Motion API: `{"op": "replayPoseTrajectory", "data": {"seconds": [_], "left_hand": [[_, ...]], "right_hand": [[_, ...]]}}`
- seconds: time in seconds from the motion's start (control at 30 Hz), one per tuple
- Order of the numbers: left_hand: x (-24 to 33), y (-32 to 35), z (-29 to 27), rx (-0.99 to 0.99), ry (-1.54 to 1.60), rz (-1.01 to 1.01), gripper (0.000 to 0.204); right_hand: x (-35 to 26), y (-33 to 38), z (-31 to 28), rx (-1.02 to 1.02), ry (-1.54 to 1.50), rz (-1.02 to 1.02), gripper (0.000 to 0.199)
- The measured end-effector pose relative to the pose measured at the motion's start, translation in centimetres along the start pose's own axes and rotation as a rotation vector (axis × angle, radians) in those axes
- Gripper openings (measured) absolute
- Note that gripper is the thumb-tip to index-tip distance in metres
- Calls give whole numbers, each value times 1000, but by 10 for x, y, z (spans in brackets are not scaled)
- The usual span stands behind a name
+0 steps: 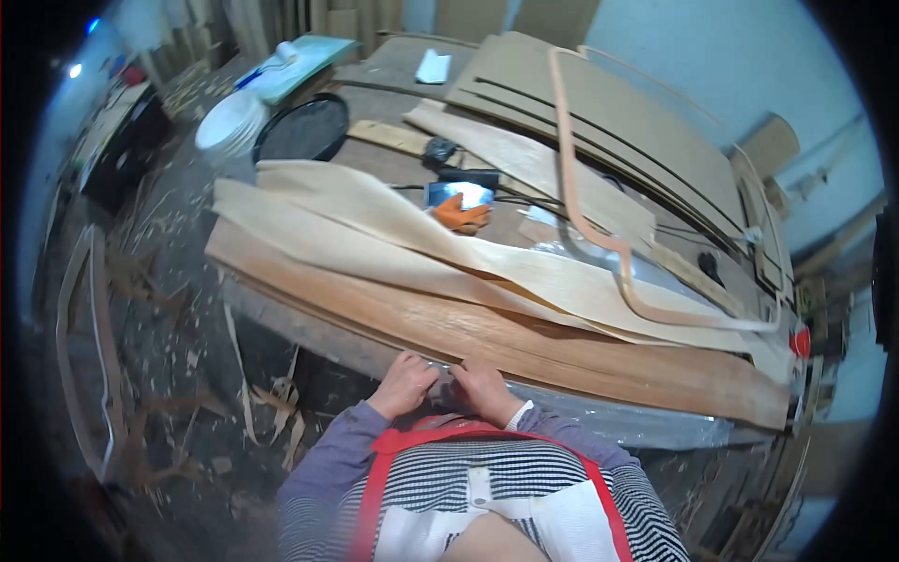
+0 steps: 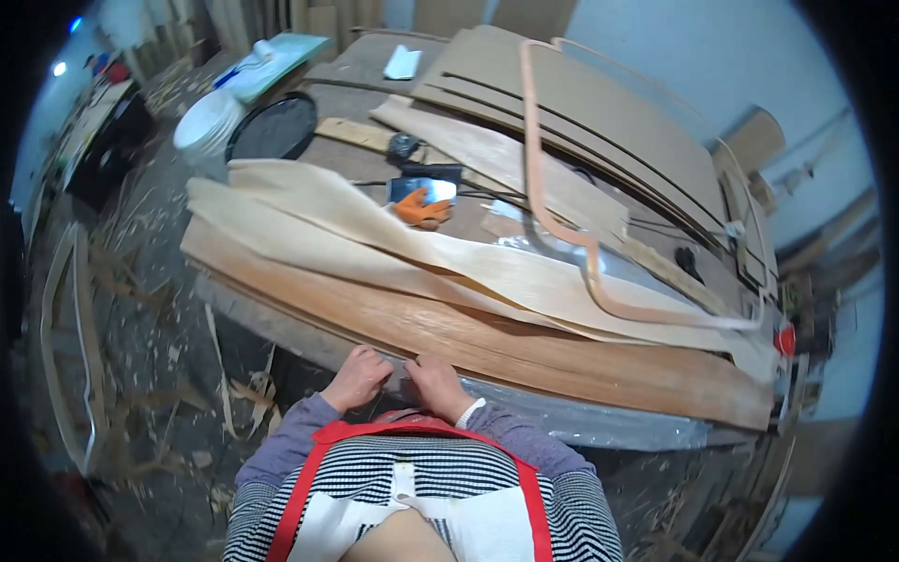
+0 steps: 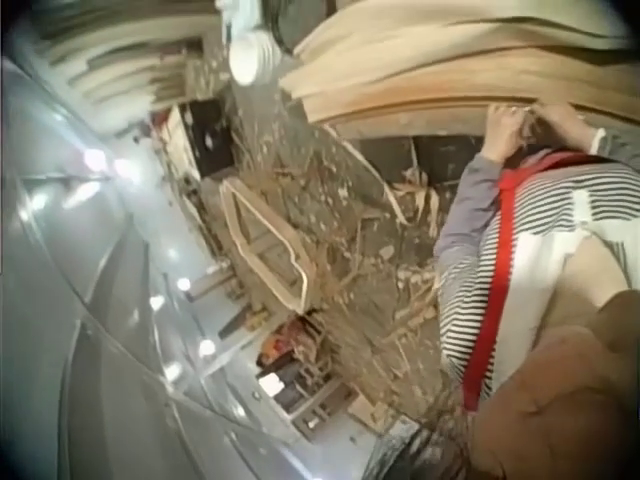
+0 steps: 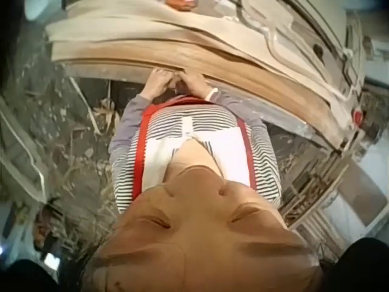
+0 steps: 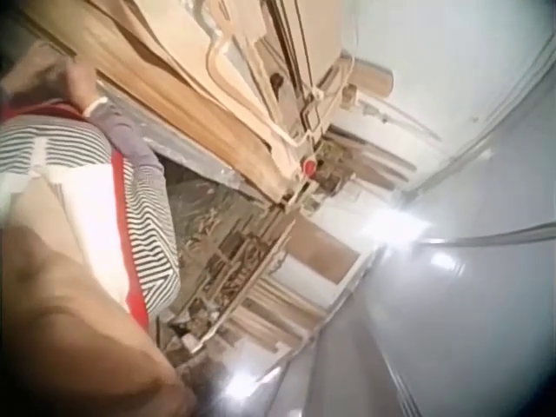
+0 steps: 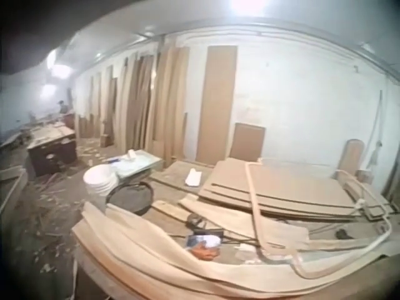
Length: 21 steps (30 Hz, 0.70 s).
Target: Applying a coating to wooden furniture frames using a paint roller and moving wooden boards on the production floor.
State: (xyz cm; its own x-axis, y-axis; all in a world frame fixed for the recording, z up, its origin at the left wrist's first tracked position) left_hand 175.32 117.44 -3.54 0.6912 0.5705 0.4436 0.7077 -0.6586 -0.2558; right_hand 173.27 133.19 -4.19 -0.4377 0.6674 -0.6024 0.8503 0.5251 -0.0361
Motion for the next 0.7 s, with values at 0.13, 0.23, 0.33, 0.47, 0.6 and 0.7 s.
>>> {"op": "replayPoseTrajectory", "data": {"seconds": [0.13,0.23,0.33,0.47,0.6,0.7], "left_hand": [[3,-42,-20,18,66,97,14],[-10,-84,-35,69,191,22,13],[-31,-106,-80,435,150,-146,15],[-69,-134,-85,373,19,-250,17],[-102,-182,-28,82,30,-341,25],[-118,-160,9,-83,-57,-520,20]], "right_hand": [[22,1,-23,-98,-93,-10,11],[53,-7,-67,-75,-122,91,11],[81,-38,-120,121,-181,134,11],[148,-119,-142,161,-298,336,19],[267,-187,-141,184,214,266,40],[273,-188,-133,201,240,274,26]]}}
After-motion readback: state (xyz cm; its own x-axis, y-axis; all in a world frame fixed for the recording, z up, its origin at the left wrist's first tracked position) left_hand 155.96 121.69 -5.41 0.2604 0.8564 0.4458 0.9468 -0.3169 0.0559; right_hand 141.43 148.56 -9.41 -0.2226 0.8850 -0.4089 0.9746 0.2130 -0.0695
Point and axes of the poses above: each hand's wrist, its own y-axis away from the middle knuckle, its own z-axis out of the palm, x = y × z, the point moved 5 cm from there along -y, towards the middle knuckle, and after that the axes turned 11 degrees about z, right-handed, at the moved point
